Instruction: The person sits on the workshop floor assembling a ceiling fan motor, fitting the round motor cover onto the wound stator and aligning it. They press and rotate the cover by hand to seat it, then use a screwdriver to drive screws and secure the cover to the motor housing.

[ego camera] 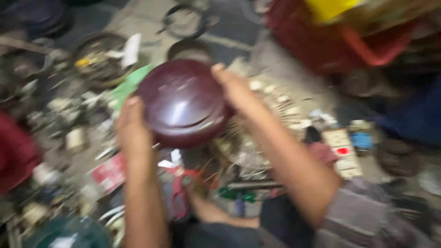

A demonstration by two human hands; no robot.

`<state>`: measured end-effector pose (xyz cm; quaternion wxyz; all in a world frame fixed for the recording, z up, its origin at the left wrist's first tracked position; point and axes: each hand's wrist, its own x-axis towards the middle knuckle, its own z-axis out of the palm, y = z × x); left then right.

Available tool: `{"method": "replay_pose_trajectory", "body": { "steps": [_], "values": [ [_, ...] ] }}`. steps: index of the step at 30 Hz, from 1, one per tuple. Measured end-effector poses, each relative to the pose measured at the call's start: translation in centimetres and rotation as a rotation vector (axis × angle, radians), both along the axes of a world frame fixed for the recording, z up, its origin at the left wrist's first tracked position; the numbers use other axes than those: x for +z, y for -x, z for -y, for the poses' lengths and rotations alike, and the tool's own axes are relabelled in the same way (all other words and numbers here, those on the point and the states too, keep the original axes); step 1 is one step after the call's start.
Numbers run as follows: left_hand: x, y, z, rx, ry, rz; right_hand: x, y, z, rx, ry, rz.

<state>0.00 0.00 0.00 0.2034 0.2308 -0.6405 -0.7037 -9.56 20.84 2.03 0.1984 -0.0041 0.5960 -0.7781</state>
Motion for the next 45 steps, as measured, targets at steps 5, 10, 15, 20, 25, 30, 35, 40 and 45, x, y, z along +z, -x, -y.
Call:
{"method": "replay_pose_trajectory", "body": {
  "steps": [5, 10, 15, 20, 25, 30, 35, 40, 45],
  "values": [
    [1.7, -0.7, -2.4, -0.028, -0.258, -0.209, -0.4, 0.3, -1.4, -0.028, -0.012, -0.027],
    [2.9, 0.2, -1.0, -0.108, -0.553, -0.056, -0.8, 0.5, 0.0, -0.064, 0.021, 0.004],
    [2.8, 0.6, -1.4, -0.148, -0.527, -0.085, -0.5, 0.9, 0.0, -0.092, 0.052, 0.108],
    [2.4, 1.1, -1.3, -0.149, -0.567, -0.103, 0.1, 1.3, 0.3, -0.036, 0.127, 0.203],
    [1.8, 1.2, -1.6, -0.133, -0.571, -0.104, 0.5, 1.3, -0.3, 0.004, 0.096, 0.229],
    [1.6, 0.9, -1.8, -0.151, -0.594, -0.122, -0.7, 1.7, -0.7, -0.004, 0.105, 0.165],
    [0.7, 1.3, -1.8, -0.120, -0.611, -0.105, -1.5, 2.2, -0.8, -0.016, 0.140, 0.170],
    [3.2, 1.1, -1.5, -0.082, -0.534, -0.104, 0.5, 0.8, -0.5, -0.054, 0.100, 0.161],
    [10.1, -2.8, -3.7, -0.118, -0.209, -0.199, 6.6, -1.9, -3.4, -0.088, 0.098, 0.062]
  ]
}}
